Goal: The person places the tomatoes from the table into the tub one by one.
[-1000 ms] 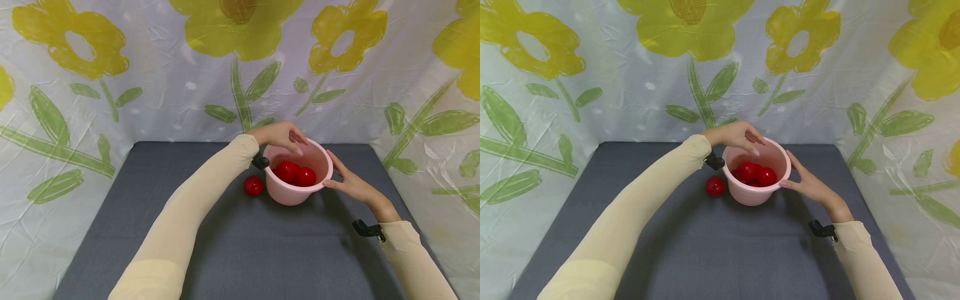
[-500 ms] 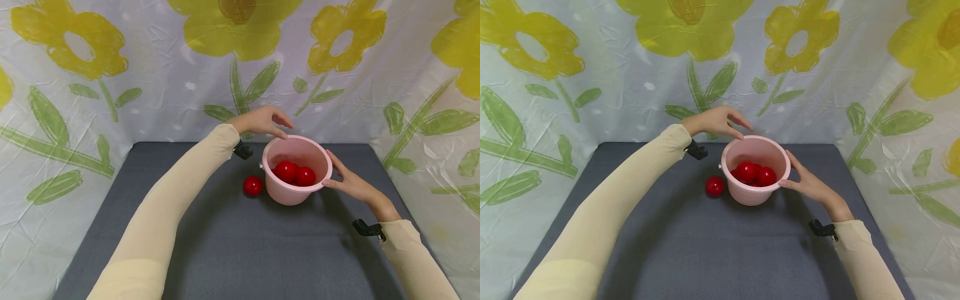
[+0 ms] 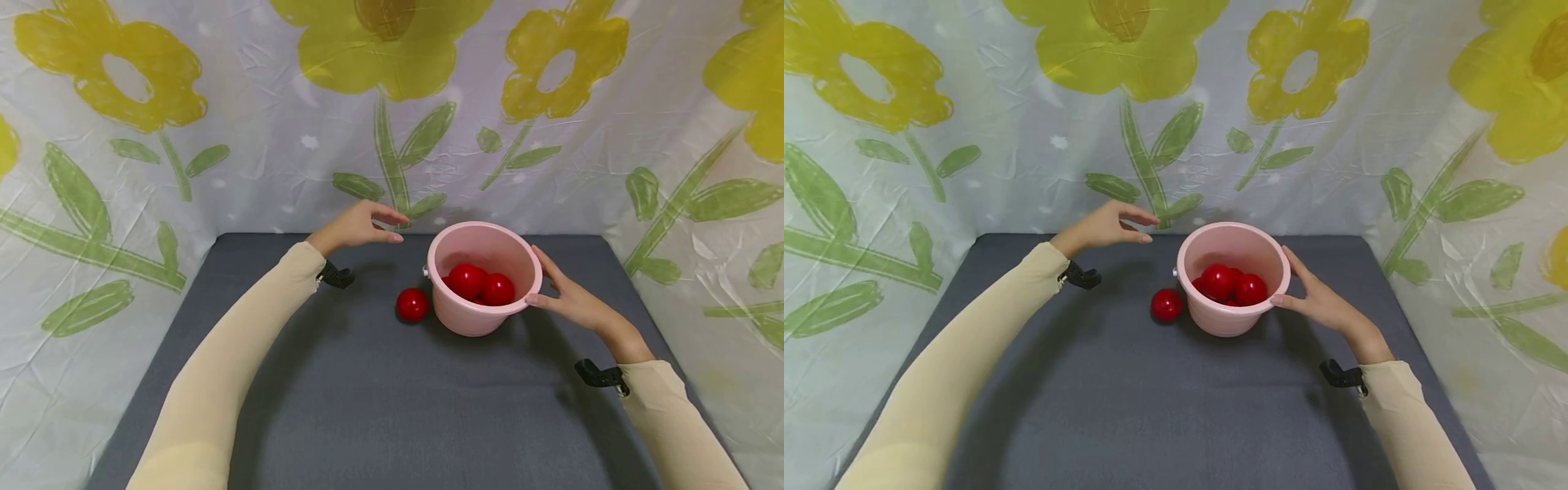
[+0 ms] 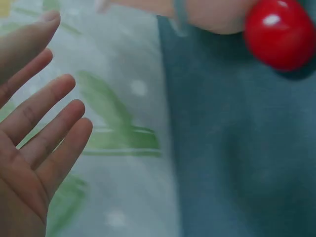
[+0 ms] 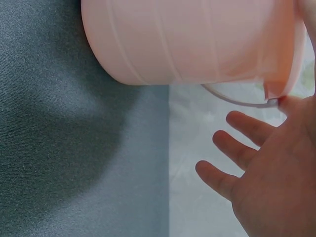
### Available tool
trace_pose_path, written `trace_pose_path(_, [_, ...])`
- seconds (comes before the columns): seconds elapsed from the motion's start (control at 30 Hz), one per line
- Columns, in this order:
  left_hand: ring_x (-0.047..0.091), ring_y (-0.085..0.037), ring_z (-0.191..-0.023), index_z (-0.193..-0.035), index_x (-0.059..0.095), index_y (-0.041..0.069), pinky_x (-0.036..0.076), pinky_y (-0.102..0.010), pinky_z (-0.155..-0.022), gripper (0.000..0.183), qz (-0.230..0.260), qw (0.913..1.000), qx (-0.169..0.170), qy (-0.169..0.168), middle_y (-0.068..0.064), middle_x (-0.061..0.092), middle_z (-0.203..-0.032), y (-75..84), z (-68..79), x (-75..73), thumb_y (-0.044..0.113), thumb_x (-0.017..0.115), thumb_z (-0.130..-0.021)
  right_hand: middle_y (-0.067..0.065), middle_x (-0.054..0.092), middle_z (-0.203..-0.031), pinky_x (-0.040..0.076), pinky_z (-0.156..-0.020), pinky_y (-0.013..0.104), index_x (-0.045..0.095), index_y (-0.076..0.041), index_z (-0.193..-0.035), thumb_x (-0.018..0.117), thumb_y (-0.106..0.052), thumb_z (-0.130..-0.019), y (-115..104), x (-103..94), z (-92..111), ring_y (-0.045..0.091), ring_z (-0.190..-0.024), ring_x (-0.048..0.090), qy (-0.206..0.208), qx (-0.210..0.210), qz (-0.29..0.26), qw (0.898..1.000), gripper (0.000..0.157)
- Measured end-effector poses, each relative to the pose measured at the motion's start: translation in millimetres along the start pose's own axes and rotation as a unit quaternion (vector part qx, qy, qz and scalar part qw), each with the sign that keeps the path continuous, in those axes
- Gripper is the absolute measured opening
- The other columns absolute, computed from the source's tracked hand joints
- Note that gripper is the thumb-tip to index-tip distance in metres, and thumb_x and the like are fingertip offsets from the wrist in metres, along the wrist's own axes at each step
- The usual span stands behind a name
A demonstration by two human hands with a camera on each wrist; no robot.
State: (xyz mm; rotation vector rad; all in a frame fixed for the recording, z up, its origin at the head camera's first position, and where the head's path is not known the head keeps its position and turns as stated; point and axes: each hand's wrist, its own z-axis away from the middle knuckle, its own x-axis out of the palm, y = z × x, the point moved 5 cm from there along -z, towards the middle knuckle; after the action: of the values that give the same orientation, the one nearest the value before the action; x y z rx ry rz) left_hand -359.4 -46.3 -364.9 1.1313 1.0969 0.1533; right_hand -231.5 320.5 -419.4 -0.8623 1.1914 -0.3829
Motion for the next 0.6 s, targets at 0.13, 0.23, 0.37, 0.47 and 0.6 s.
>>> trace_pose_path(0.13, [0.059, -0.024, -0.128, -0.129, 0.067, 0.015, 0.053, -0.039, -0.103, 0.045, 0.032, 0.9994, 0.0, 0.017, -0.009, 0.064, -0.136, -26.1, 16.0, 18.4, 0.023, 0.078, -0.086, 0.011, 0.002, -0.168, 0.022, -0.11, 0.076, -0.008, -0.038, -0.158, 0.065, -0.027, -0.095, 0, 0.5, 0, 0.044, -0.149, 0.015, 0.001, -0.003, -0.001, 1.0, 0.098])
trace_pose_path(0.23, [0.059, -0.023, -0.128, -0.129, 0.066, 0.017, 0.054, -0.039, -0.101, 0.047, 0.039, 0.999, 0.006, 0.02, -0.007, 0.064, -0.136, -37.4, 23.1, 36.2, 0.025, 0.079, -0.085, 0.011, 0.002, -0.168, 0.023, -0.11, 0.076, -0.008, -0.04, -0.157, 0.065, -0.026, -0.095, -1, 0.1, 1, 0.044, -0.148, 0.016, 0.003, -0.006, -0.001, 1.0, 0.097])
trace_pose_path(0.37, [0.059, -0.028, -0.127, -0.131, 0.065, 0.016, 0.056, -0.037, -0.099, 0.051, 0.034, 0.9992, 0.016, 0.015, -0.004, 0.065, -0.135, -50.0, 27.8, 63.3, 0.027, 0.08, -0.084, 0.011, 0.003, -0.168, 0.023, -0.11, 0.076, -0.007, -0.039, -0.158, 0.065, -0.024, -0.095, -2, 0.4, 1, 0.043, -0.148, 0.017, 0.007, -0.007, -0.002, 1.0, 0.097])
trace_pose_path(0.47, [0.058, -0.032, -0.129, -0.133, 0.063, 0.011, 0.056, -0.039, -0.099, 0.055, 0.035, 0.9991, 0.024, 0.004, -0.005, 0.064, -0.137, -59.5, 28.7, 82.8, 0.028, 0.08, -0.084, 0.011, 0.004, -0.168, 0.023, -0.11, 0.075, -0.006, -0.038, -0.158, 0.066, -0.023, -0.094, -2, 1.0, 1, 0.042, -0.149, 0.017, 0.009, -0.006, -0.005, 1.0, 0.098])
trace_pose_path(0.6, [0.059, -0.029, -0.128, -0.134, 0.062, 0.011, 0.054, -0.042, -0.102, 0.057, 0.032, 0.9991, 0.028, -0.005, -0.005, 0.064, -0.137, -67.9, 30.1, 102.0, 0.028, 0.081, -0.083, 0.011, 0.003, -0.168, 0.023, -0.11, 0.075, -0.007, -0.038, -0.158, 0.065, -0.023, -0.094, 0, 2.3, 0, 0.042, -0.149, 0.016, 0.006, -0.008, -0.005, 1.0, 0.098])
